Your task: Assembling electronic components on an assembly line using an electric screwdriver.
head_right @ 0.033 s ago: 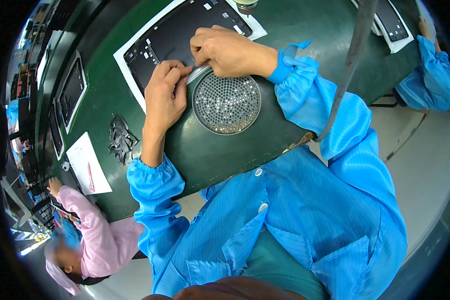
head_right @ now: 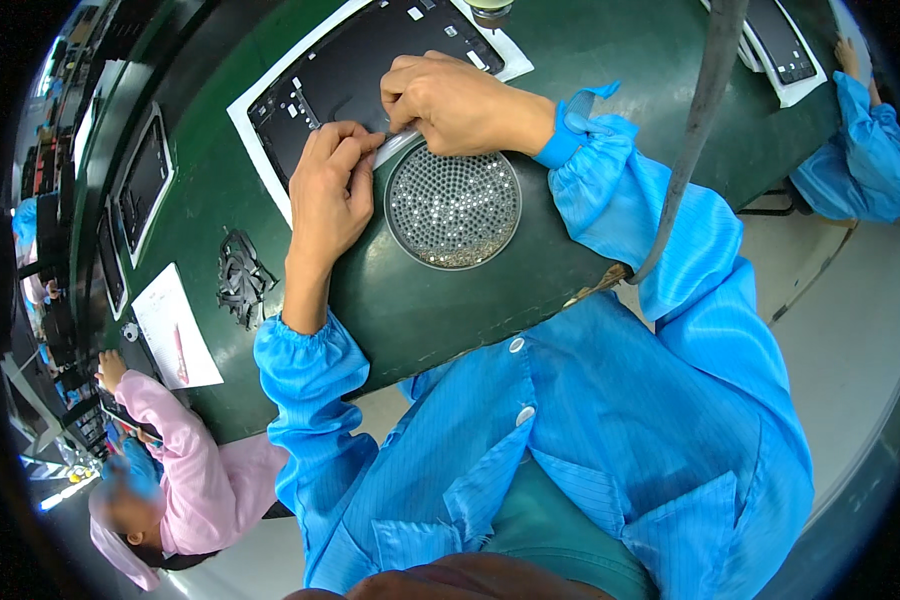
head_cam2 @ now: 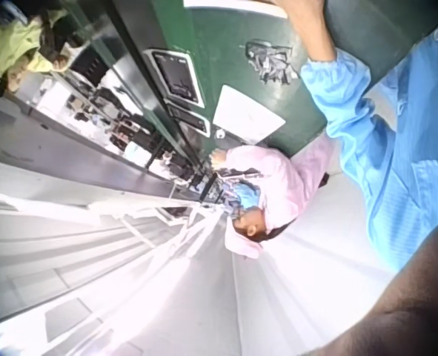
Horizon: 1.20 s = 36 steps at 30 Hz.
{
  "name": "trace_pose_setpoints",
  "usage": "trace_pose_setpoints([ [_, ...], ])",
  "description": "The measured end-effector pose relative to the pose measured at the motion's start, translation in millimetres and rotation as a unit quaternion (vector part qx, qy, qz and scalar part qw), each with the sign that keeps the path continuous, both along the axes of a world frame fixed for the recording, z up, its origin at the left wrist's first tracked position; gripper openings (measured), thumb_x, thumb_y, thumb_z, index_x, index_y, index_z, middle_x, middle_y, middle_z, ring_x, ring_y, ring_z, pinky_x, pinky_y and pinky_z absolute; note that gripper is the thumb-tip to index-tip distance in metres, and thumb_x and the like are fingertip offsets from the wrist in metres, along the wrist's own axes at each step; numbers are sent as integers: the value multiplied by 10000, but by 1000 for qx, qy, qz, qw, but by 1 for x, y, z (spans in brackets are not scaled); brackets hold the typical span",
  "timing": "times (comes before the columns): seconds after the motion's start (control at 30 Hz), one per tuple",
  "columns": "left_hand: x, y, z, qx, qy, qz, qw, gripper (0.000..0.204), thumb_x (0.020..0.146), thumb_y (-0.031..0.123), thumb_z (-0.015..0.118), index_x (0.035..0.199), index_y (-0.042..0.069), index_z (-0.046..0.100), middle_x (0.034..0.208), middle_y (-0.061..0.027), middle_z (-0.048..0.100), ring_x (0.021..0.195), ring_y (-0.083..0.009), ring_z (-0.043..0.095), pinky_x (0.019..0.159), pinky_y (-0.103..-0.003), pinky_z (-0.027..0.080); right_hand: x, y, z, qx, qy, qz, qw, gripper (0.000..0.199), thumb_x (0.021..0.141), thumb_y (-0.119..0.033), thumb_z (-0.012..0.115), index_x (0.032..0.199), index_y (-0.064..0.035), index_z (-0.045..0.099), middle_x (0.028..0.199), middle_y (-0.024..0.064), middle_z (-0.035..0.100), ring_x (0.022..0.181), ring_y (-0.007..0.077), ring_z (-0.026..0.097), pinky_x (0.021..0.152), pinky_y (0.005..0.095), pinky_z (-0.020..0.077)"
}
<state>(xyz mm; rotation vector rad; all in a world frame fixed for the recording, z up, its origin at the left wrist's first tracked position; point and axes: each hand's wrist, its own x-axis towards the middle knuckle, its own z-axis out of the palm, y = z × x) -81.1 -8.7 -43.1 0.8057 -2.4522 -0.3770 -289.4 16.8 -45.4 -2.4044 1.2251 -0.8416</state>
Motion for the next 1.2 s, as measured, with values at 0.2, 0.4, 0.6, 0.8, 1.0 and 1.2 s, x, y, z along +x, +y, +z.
trace_pose_setpoints([
  [0.2, 1, 4, -5, -35, 18, 14, 999, 186, 731, 18, 648, 901, 64, 708, 887, -33, 587, 794, -234, 553, 663, -363, 478, 4, 5, -2, -26, -1, -40, 999, 171, 654, 75, 618, 801, 7, 673, 900, 67, 582, 950, 246, 544, 828, 365, 425],
  [0.4, -1, 5, -6, -41, 35, 25, 998, 186, 730, 18, 651, 900, 66, 710, 875, -29, 586, 791, -232, 557, 658, -363, 478, -1, 3, -4, -74, 15, 2, 997, 202, 632, 88, 602, 797, 0, 680, 887, 59, 584, 933, 245, 557, 810, 366, 440],
  [0.6, -3, -2, 1, 33, 21, -14, 999, 144, 749, -1, 618, 871, 54, 671, 880, -50, 588, 804, -260, 560, 663, -376, 473, -3, 2, -4, -88, 23, 3, 996, 236, 611, 95, 586, 794, -16, 686, 871, 51, 582, 911, 245, 563, 800, 368, 445],
  [0.8, -4, -1, 1, 15, 1, -18, 1000, 140, 761, -2, 601, 878, 52, 657, 873, -50, 584, 809, -269, 555, 675, -387, 473, -3, 10, 6, -110, 4, -37, 993, 251, 676, 37, 635, 903, -44, 705, 946, 51, 620, 953, 254, 578, 811, 381, 467],
  [1.0, 8, 1, 1, 19, 10, -8, 1000, 136, 774, 1, 590, 873, 62, 661, 869, -42, 583, 803, -264, 556, 668, -388, 474, -29, 28, 86, -419, -112, -218, 874, 622, 719, -56, 768, 1255, 19, 461, 1194, 128, 553, 1077, 233, 556, 922, 347, 455],
  [1.2, -9, -7, 2, 31, 1, -17, 999, 143, 785, -3, 598, 901, 41, 668, 880, -79, 600, 819, -288, 602, 691, -371, 477, -56, -16, 98, 160, -493, -11, 855, 504, 770, -78, 744, 1209, 10, 513, 896, 144, 659, 789, 203, 666, 713, 301, 537],
])
